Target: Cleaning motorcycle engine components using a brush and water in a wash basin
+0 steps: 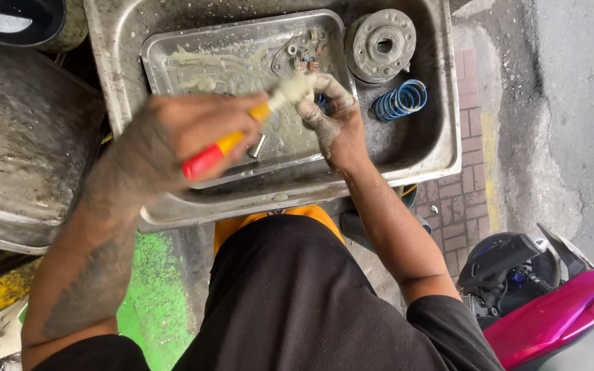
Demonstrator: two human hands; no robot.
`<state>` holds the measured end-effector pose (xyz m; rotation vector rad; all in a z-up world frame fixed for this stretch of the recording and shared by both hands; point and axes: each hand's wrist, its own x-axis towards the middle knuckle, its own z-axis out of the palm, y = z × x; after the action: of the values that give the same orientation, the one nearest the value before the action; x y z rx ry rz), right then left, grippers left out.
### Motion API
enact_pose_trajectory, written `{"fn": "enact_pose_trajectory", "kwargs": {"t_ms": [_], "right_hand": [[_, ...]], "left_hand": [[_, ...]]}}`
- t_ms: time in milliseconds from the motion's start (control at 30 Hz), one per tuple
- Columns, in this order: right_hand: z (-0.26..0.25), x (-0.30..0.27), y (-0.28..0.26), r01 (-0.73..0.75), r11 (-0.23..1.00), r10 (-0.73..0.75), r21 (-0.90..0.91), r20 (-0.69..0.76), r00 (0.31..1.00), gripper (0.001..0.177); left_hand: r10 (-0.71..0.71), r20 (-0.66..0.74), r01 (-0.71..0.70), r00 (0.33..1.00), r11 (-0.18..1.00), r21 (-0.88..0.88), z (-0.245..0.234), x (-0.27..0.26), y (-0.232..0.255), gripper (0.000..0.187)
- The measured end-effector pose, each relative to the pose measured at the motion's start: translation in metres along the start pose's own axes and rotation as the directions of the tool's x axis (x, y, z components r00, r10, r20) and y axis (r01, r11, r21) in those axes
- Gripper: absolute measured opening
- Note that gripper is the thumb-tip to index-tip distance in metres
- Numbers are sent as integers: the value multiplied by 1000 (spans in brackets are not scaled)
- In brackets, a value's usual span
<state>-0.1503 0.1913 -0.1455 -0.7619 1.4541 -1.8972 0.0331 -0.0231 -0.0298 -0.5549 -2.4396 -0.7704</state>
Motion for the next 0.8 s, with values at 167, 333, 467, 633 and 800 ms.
{"fn": "enact_pose_trajectory", "kwargs": {"t_ms": [167,333,467,633,800], "right_hand": [[1,0,-22,142,958,-114,-250,122,986,23],[-10,4,-15,226,920,-179,-321,168,969,31],[-7,-8,-18,244,890,-166,-384,226,960,29],[-2,0,-38,271,784,-161,-559,238,958,25],[-15,-5,-13,294,787,-211,-543,211,954,33]], "left_hand": [[-37,63,30,997,994,109,-16,12,19,9],[-125,68,130,990,989,-75,-26,14,13,13],[-123,48,129,991,982,-140,-15,8,24,12],[-235,93,227,967,970,91,-20,-4,7,18],[9,60,-14,998,996,85,3,-7,3,12]]}}
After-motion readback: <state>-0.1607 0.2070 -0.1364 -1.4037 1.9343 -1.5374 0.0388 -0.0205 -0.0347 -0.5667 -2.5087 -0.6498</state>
